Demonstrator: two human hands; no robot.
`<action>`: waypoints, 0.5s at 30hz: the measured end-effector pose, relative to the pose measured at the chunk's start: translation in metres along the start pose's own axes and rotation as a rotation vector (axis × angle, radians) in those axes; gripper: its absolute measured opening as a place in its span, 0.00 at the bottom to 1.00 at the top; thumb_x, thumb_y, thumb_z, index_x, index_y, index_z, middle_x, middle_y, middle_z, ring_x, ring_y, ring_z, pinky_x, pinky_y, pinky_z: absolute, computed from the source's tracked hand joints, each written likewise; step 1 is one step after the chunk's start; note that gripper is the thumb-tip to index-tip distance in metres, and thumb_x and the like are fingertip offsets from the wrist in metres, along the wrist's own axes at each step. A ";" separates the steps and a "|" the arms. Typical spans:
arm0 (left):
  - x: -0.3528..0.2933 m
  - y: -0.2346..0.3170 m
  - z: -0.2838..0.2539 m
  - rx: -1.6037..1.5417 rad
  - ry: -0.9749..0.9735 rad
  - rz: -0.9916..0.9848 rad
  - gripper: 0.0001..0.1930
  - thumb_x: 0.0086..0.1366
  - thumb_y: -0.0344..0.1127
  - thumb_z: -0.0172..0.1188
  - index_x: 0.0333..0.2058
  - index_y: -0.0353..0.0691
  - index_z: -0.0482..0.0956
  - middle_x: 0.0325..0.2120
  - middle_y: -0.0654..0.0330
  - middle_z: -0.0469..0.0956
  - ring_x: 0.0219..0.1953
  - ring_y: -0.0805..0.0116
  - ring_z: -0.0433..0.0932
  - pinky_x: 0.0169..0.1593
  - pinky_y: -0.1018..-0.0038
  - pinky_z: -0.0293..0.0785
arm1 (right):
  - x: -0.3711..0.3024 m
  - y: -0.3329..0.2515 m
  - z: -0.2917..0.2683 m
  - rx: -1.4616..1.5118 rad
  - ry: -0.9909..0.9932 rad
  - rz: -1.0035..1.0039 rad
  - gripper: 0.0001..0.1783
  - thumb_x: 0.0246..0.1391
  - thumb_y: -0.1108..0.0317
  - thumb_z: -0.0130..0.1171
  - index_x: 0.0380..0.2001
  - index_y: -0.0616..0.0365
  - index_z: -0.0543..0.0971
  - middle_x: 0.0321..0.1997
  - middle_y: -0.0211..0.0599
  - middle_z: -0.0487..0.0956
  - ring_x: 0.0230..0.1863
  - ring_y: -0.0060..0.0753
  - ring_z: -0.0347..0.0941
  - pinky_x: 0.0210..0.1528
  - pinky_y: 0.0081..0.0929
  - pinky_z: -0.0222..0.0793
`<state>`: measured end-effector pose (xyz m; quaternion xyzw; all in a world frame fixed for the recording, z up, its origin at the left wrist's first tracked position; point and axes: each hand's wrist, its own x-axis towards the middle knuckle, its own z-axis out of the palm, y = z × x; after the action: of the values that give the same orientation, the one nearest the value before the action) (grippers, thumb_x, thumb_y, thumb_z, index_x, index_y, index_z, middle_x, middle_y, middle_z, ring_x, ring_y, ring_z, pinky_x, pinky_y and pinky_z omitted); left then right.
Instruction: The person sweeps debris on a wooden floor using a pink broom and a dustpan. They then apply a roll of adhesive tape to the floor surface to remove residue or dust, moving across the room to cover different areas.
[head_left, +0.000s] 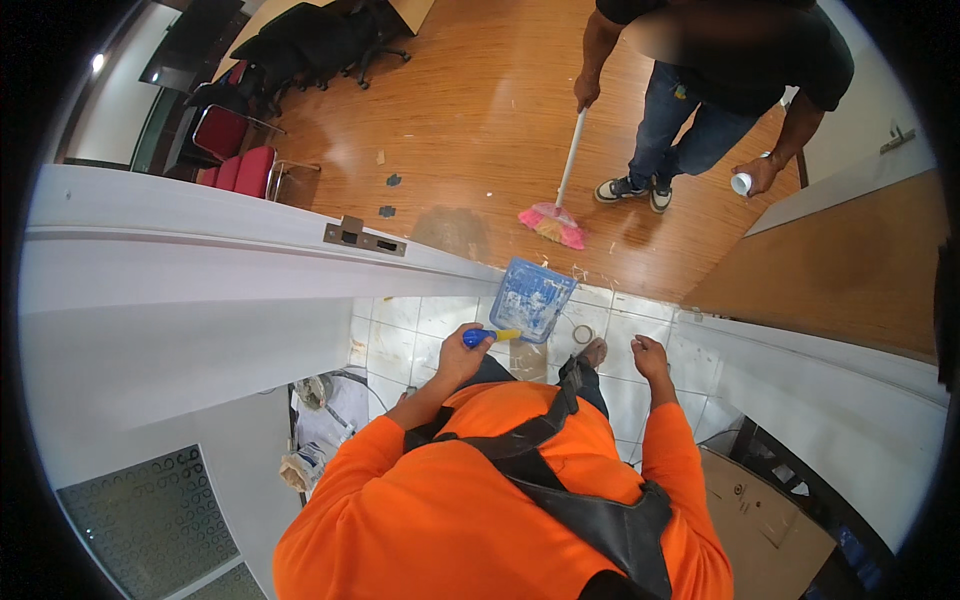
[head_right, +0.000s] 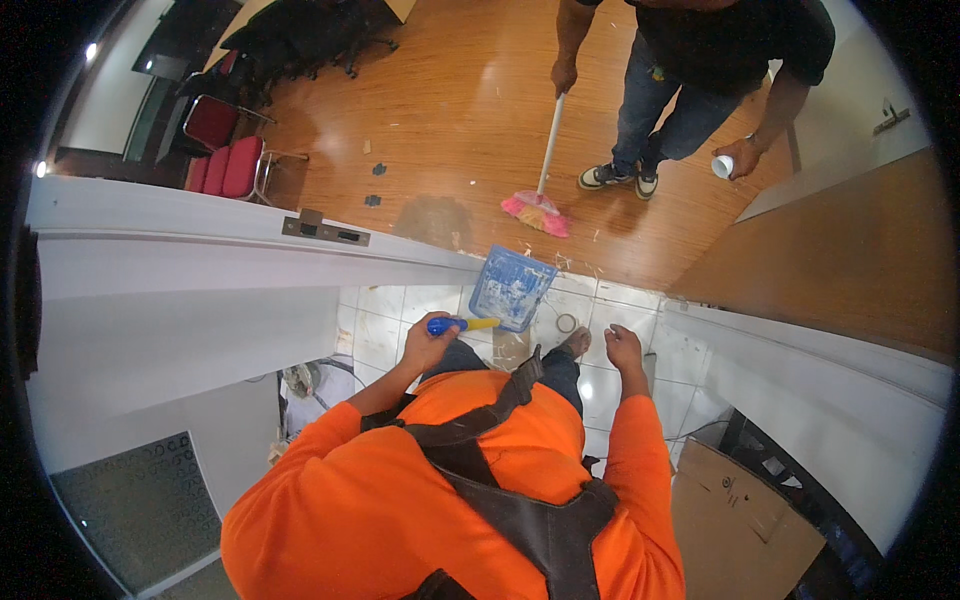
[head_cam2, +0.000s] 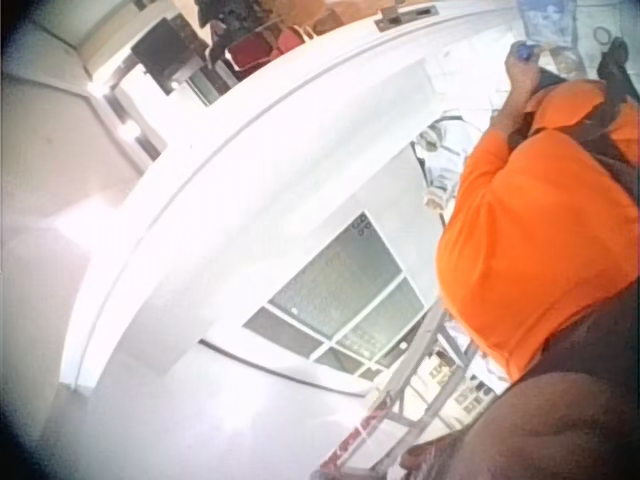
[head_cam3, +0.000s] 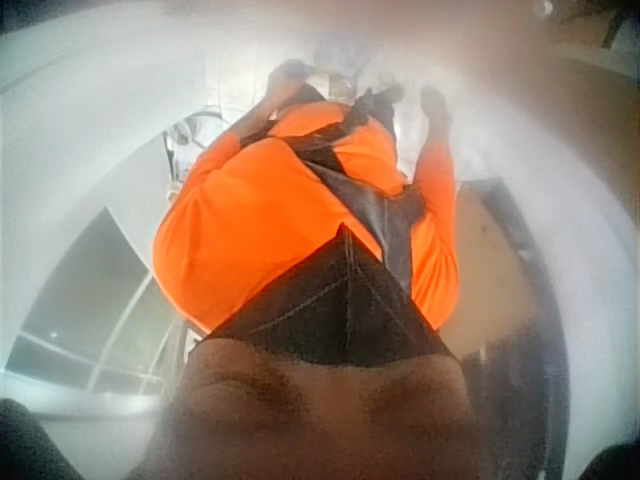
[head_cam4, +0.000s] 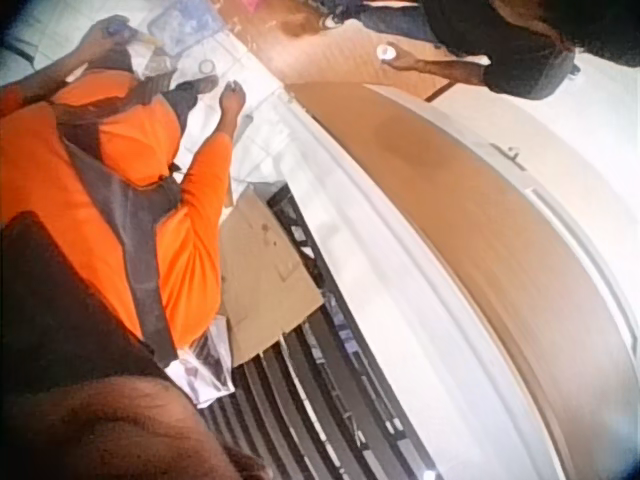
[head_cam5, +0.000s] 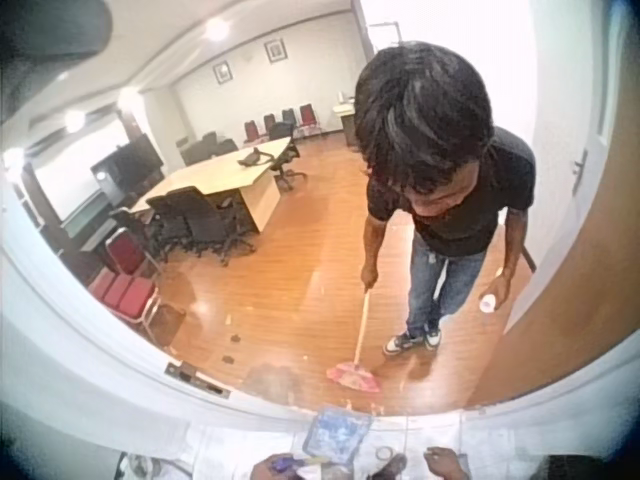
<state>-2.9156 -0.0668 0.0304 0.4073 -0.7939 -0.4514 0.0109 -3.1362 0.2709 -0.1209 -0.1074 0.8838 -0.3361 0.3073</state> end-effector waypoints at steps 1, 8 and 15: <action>-0.003 0.010 -0.001 -0.009 -0.014 -0.042 0.18 0.54 0.39 0.65 0.40 0.37 0.76 0.22 0.60 0.75 0.24 0.74 0.72 0.30 0.77 0.70 | 0.004 0.003 -0.004 -0.007 0.003 -0.003 0.21 0.52 0.57 0.54 0.45 0.61 0.76 0.40 0.52 0.79 0.42 0.45 0.76 0.47 0.32 0.69; -0.017 0.032 0.011 -0.016 0.069 -0.024 0.17 0.54 0.38 0.65 0.41 0.37 0.76 0.24 0.60 0.76 0.25 0.73 0.72 0.32 0.77 0.70 | 0.055 -0.041 -0.034 -0.047 -0.011 -0.147 0.21 0.52 0.57 0.53 0.46 0.56 0.76 0.46 0.53 0.76 0.49 0.50 0.71 0.52 0.37 0.66; -0.007 0.051 0.041 0.022 0.114 -0.017 0.18 0.53 0.38 0.66 0.41 0.37 0.76 0.25 0.58 0.77 0.28 0.70 0.75 0.35 0.75 0.72 | 0.072 -0.093 -0.076 -0.096 -0.096 -0.178 0.21 0.52 0.60 0.52 0.49 0.57 0.74 0.49 0.54 0.74 0.52 0.51 0.69 0.56 0.36 0.63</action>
<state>-2.9592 -0.0199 0.0448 0.4393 -0.7934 -0.4187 0.0476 -3.2411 0.2126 -0.0485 -0.2160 0.8701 -0.3136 0.3129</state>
